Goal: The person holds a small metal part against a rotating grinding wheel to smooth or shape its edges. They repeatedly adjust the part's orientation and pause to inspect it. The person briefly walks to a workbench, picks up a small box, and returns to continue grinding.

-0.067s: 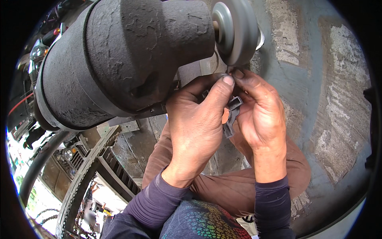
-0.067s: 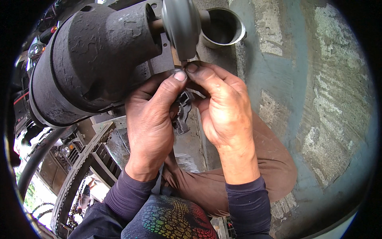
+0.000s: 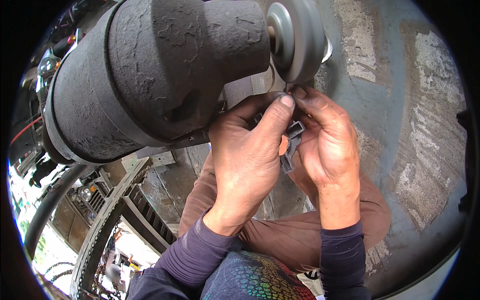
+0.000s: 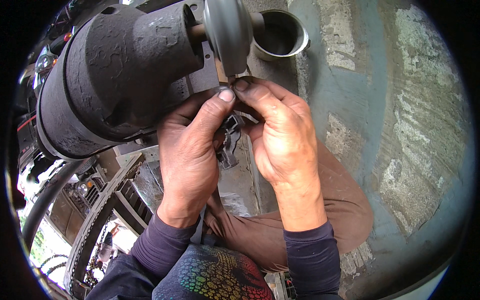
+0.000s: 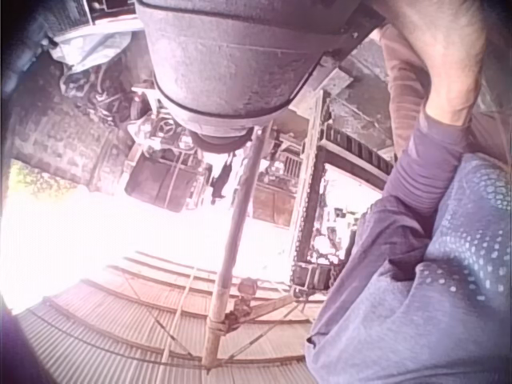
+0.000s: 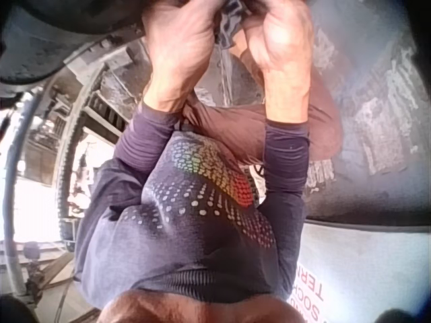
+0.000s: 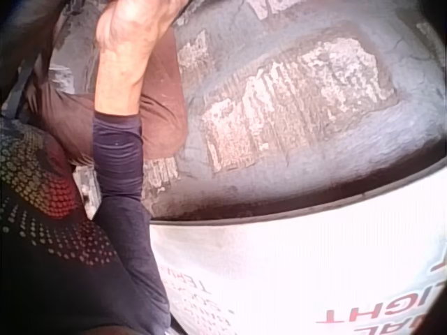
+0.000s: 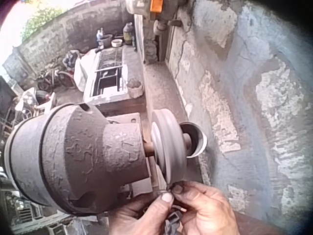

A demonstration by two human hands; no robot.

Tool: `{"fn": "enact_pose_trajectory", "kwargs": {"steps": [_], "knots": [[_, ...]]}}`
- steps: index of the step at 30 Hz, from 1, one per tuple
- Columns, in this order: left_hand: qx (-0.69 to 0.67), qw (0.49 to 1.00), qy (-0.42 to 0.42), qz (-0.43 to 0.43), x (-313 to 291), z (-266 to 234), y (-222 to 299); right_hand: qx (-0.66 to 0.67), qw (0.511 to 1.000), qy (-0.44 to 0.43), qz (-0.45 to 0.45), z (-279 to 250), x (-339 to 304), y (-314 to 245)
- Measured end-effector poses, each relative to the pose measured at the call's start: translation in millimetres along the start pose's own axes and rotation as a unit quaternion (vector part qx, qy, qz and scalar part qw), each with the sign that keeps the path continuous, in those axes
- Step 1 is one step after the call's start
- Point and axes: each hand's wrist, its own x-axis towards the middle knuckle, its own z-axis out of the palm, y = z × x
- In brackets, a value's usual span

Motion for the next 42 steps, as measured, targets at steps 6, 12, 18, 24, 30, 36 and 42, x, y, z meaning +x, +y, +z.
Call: {"fn": "enact_pose_trajectory", "kwargs": {"steps": [6, 12, 18, 24, 30, 36, 42], "knots": [[0.008, 1.000, -0.001, 0.005, 0, 0, 0, 0.007, 1.000, -0.006, 0.004, -1, 2, -1], [-0.005, 1.000, -0.002, -0.001, 4, 1, -1, -0.014, 1.000, -0.014, -0.015, -2, 9, 0], [-0.004, 1.000, 0.006, 0.004, 4, 0, -1, -0.026, 1.000, -0.010, -0.008, 0, 10, 0], [-0.015, 1.000, 0.005, 0.006, 3, -1, -2, -0.023, 1.000, -0.013, 0.000, 2, 11, -2], [-0.017, 1.000, 0.011, 0.017, 4, 0, -5, -0.023, 1.000, -0.010, 0.002, 3, 11, -2], [-0.022, 1.000, 0.010, 0.009, 3, 1, -4, -0.022, 1.000, -0.014, -0.008, 2, 10, -1], [-0.016, 1.000, 0.006, 0.021, 4, 1, -4, -0.023, 0.999, -0.017, -0.021, 1, 9, 0]]}}
